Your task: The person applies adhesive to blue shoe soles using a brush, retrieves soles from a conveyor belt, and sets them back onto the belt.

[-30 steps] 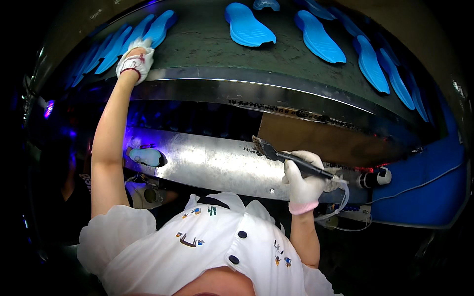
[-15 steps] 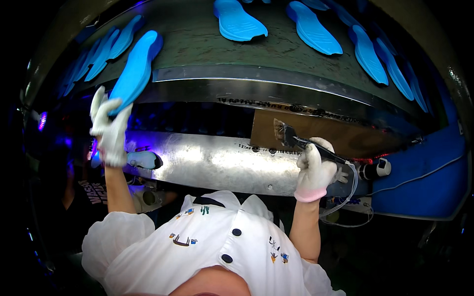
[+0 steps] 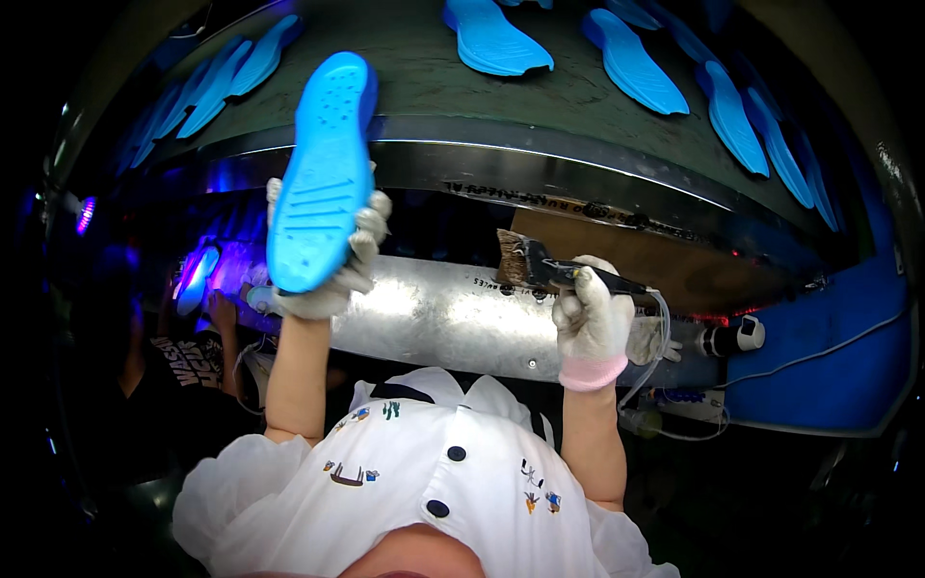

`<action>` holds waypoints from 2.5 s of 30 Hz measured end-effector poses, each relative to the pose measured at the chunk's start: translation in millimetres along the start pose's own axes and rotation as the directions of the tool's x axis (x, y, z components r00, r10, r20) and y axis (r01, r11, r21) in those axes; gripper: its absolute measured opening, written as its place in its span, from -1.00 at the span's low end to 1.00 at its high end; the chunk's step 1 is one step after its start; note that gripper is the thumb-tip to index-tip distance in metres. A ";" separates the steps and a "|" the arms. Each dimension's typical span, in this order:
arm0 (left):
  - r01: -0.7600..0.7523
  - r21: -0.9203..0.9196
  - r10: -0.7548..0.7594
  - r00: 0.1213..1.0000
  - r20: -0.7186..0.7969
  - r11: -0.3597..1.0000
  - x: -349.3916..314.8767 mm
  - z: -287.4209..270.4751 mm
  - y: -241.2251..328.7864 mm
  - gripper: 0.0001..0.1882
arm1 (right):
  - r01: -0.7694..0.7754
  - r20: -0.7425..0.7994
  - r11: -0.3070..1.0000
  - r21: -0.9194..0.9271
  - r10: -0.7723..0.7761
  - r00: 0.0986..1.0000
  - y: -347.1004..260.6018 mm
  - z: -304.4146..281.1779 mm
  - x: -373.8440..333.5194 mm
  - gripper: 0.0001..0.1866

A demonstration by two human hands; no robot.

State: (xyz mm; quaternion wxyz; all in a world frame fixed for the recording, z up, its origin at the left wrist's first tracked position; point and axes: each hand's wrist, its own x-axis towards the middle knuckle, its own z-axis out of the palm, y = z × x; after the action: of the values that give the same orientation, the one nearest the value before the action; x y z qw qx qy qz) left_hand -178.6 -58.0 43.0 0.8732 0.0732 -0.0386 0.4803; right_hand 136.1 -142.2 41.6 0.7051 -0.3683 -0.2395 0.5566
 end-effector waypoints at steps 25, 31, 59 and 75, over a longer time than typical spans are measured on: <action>0.020 0.024 -0.017 0.993 -0.121 1.000 -3.2 -20.1 -117.4 0.15 | 0.664 0.601 0.641 -0.386 -0.371 0.708 5.7 80.6 -22.2 -0.74; 0.139 0.125 -0.133 0.990 -0.053 0.982 3.4 -13.4 -118.9 0.24 | 0.935 0.897 0.000 -0.353 -0.284 0.339 -0.6 71.4 -31.6 -0.70; 0.275 0.340 -0.217 0.956 -0.200 0.899 23.4 -20.4 -27.3 -0.36 | 0.949 0.951 0.064 -0.308 0.043 0.305 3.4 74.1 -44.1 -0.70; 0.225 0.633 -0.254 0.966 -0.046 0.741 39.7 -0.2 0.3 -0.55 | 0.855 0.882 0.237 -0.461 0.019 0.470 -5.3 77.8 -48.8 -0.72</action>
State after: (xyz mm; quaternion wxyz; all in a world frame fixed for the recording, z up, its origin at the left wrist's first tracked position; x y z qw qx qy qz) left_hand -157.6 -24.7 48.3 0.8507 0.3774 0.1160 0.3471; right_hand 68.2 -170.0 97.1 0.3524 -0.3207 -0.8611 0.1773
